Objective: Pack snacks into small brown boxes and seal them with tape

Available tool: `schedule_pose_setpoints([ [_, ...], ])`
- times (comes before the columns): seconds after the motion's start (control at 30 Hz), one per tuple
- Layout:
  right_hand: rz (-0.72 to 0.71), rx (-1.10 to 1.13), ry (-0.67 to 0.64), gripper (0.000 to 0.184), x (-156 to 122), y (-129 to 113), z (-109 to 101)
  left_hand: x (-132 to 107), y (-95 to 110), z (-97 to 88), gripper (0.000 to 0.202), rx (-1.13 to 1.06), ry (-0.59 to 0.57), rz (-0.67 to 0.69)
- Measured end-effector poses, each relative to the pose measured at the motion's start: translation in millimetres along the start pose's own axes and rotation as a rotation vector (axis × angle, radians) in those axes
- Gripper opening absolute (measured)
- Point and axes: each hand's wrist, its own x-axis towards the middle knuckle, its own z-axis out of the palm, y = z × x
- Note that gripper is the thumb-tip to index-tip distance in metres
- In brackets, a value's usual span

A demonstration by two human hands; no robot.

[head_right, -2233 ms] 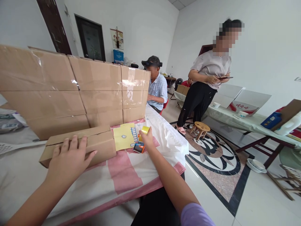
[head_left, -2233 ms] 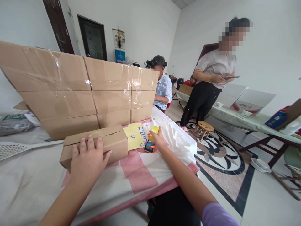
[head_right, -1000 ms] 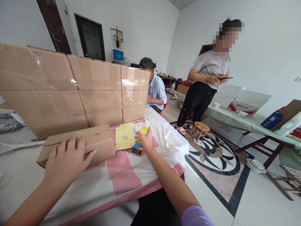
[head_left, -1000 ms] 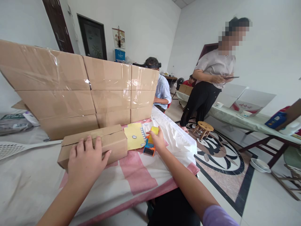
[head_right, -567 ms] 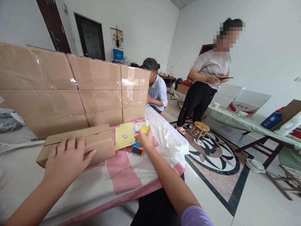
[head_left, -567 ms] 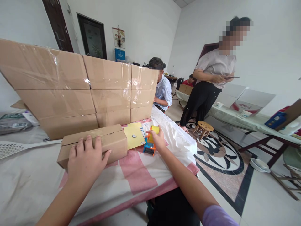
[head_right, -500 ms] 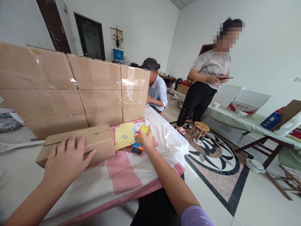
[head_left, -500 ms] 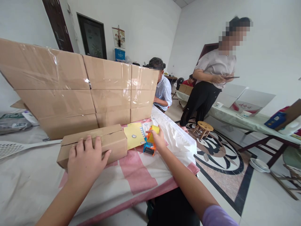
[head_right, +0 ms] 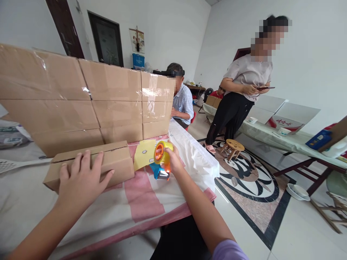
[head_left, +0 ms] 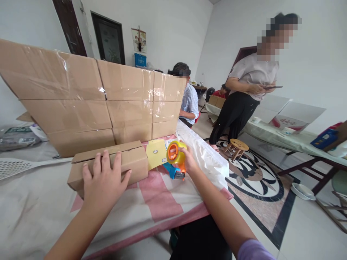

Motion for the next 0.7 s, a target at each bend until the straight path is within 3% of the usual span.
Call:
schedule_pose_setpoints([
  [0.23, -0.125, -0.04, -0.093, 0.068, 0, -18, -17, 1, 2, -3.3, 0.062, -0.015, -0.017, 0.024],
  [0.5, -0.124, -0.096, -0.201, 0.063, -2, -31, -24, 0, 10, -5.2, 0.06, -0.042, -0.04, 0.03],
  [0.7, -0.046, -0.119, -0.313, 0.062, -13, -39, -18, -1, 8, -4.1, 0.061, -0.084, -0.029, 0.034],
])
